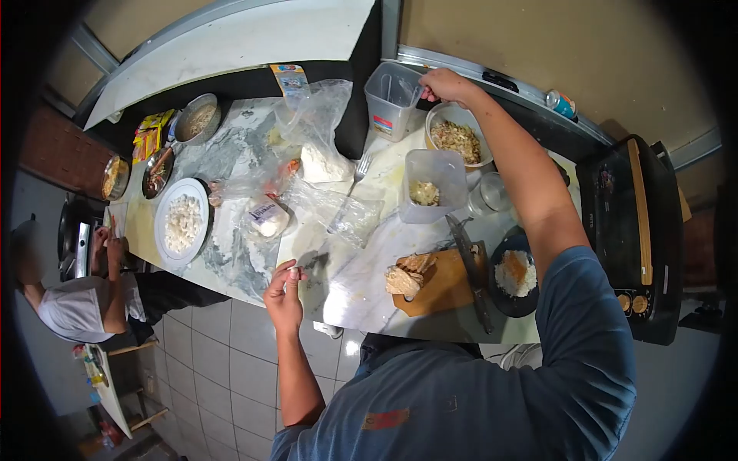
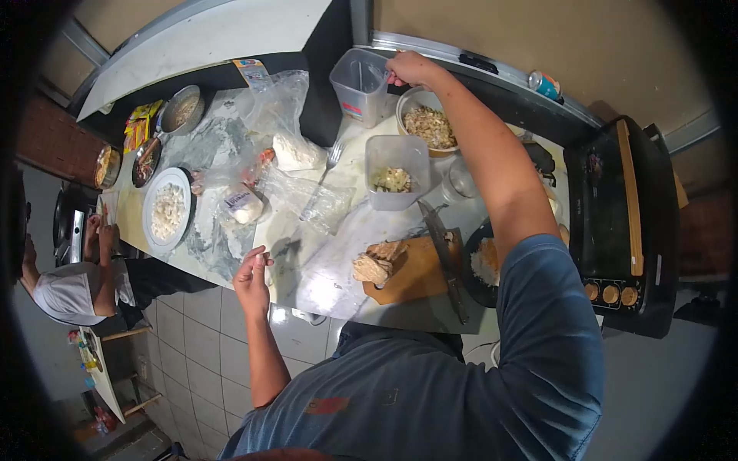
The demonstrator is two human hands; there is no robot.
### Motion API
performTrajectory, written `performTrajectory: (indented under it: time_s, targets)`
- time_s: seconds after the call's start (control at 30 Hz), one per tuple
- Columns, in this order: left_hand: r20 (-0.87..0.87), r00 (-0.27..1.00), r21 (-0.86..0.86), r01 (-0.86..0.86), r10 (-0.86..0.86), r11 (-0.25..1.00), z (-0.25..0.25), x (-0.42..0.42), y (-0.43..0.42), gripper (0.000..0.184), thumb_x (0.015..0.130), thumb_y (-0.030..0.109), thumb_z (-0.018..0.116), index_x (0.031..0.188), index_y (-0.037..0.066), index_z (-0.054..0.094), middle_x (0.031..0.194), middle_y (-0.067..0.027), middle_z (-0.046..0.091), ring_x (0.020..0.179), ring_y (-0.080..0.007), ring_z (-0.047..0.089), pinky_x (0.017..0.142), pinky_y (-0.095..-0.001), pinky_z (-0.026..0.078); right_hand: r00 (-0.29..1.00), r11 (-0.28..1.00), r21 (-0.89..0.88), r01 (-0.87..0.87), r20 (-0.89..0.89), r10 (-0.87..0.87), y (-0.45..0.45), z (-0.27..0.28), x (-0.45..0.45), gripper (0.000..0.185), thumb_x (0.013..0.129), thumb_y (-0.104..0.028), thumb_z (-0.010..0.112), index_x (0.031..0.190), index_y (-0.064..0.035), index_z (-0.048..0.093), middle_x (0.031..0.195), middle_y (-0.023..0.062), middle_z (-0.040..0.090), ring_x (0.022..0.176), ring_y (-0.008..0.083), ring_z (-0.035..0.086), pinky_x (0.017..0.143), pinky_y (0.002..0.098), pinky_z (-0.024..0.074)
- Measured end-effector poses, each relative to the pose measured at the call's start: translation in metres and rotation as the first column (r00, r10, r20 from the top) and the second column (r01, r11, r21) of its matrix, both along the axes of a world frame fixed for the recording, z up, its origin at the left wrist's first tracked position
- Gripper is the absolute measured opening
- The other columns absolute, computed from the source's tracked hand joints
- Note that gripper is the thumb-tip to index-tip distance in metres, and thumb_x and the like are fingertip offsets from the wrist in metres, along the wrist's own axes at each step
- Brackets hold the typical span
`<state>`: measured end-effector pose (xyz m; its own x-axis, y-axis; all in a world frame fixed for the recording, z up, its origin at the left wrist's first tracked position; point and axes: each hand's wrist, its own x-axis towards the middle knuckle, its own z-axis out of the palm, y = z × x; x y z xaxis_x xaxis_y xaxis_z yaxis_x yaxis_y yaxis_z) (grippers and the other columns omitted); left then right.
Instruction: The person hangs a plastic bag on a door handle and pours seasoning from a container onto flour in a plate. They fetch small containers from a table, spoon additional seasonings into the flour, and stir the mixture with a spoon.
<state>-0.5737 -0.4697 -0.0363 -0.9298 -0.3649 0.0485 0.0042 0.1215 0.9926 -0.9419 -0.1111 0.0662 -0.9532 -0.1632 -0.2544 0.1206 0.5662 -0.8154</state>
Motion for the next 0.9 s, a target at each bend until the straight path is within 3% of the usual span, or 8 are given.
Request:
performTrajectory:
  time_s: [0.13,0.33,0.4,0.47,0.6,0.7,0.77,0.9]
  targets:
    - [0.031,0.995,0.096,0.089,-0.092,0.991,0.004,0.0,-0.008,0.024,0.099,0.016,0.05,0.106,-0.002,0.063,0.099,-0.0105,0.065,0.098,-0.0157,0.057,0.091,-0.0292,0.042,1.0,0.999,0.043,-0.015,-0.015,0.015,0.002,-0.006,-0.007,0.027,0.092,-0.031,0.052,0.086,-0.0054,0.058,0.077,0.0019,0.059,0.062,0.0085,0.053,0.049,0.0239,0.0381]
    - [-0.024,0.997,0.126,0.072,-0.069,0.989,0.002,-0.002,-0.014,0.018,0.075,-0.002,0.075,0.089,-0.001,0.063,0.095,-0.0087,0.066,0.096,-0.017,0.059,0.089,-0.0292,0.043,0.99,0.99,0.019,0.14,0.002,-0.14,0.007,0.01,0.02,0.046,0.093,-0.05,0.05,0.092,-0.0056,0.06,0.075,-0.0003,0.057,0.062,0.0084,0.051,0.051,0.0228,0.0384]
    - [-0.04,0.99,-0.098,0.128,-0.133,0.987,0.008,-0.006,-0.012,0.012,0.074,-0.002,0.075,0.081,-0.001,0.065,0.092,-0.0095,0.066,0.096,-0.0198,0.06,0.087,-0.031,0.044,0.986,0.987,0.018,0.157,-0.052,-0.156,0.018,0.012,0.029,0.042,0.094,-0.045,0.052,0.091,-0.0043,0.063,0.075,-0.0004,0.059,0.063,0.0083,0.052,0.056,0.0228,0.0426]
    - [-0.058,0.987,-0.075,0.145,-0.149,0.987,0.014,-0.015,-0.002,0.011,0.074,-0.003,0.075,0.078,-0.001,0.065,0.09,-0.0099,0.066,0.096,-0.021,0.06,0.087,-0.0318,0.044,0.96,0.994,-0.054,0.091,-0.26,-0.102,0.037,0.011,0.037,0.037,0.092,-0.036,0.058,0.092,0.0007,0.065,0.08,0.0034,0.065,0.066,0.0094,0.057,0.061,0.0242,0.0474]
    - [-0.108,0.94,-0.009,0.324,-0.323,0.946,0.019,-0.044,0.023,0.01,0.073,-0.005,0.074,0.078,-0.001,0.066,0.087,-0.0103,0.066,0.097,-0.023,0.06,0.087,-0.0328,0.044,0.91,0.984,-0.043,0.174,-0.374,-0.178,0.073,0.041,0.126,0.03,0.092,-0.027,0.059,0.097,0.0013,0.068,0.089,0.0064,0.07,0.068,0.0085,0.057,0.064,0.0232,0.0479]
    - [-0.14,0.854,0.003,0.506,-0.5,0.863,0.025,-0.066,0.053,0.005,0.083,0.002,0.066,0.086,-0.002,0.068,0.087,-0.0102,0.065,0.094,-0.0215,0.059,0.084,-0.0314,0.045,0.881,0.916,-0.237,0.323,-0.277,-0.383,0.106,0.042,0.199,0.027,0.093,-0.022,0.057,0.098,0.0021,0.068,0.086,0.0054,0.07,0.069,0.0067,0.056,0.064,0.0217,0.0466]
    - [-0.052,0.796,0.06,0.606,-0.604,0.793,0.03,-0.076,0.075,0.018,0.094,0.011,0.056,0.097,-0.003,0.068,0.084,-0.0094,0.064,0.088,-0.0169,0.059,0.082,-0.0292,0.045,0.828,0.867,-0.263,0.424,-0.276,-0.488,0.127,0.032,0.251,0.025,0.093,-0.021,0.058,0.098,0.0019,0.068,0.085,0.0053,0.07,0.07,0.0064,0.057,0.063,0.021,0.046]
    - [-0.061,0.698,0.261,0.701,-0.714,0.663,0.047,-0.084,0.133,0.019,0.095,0.01,0.055,0.095,-0.004,0.067,0.081,-0.0077,0.064,0.082,-0.0137,0.059,0.079,-0.0272,0.046,0.664,0.706,-0.262,0.658,-0.241,-0.708,0.167,0.009,0.355,0.021,0.091,-0.017,0.062,0.098,0.0015,0.068,0.082,0.0049,0.07,0.069,0.0062,0.058,0.061,0.0203,0.0453]
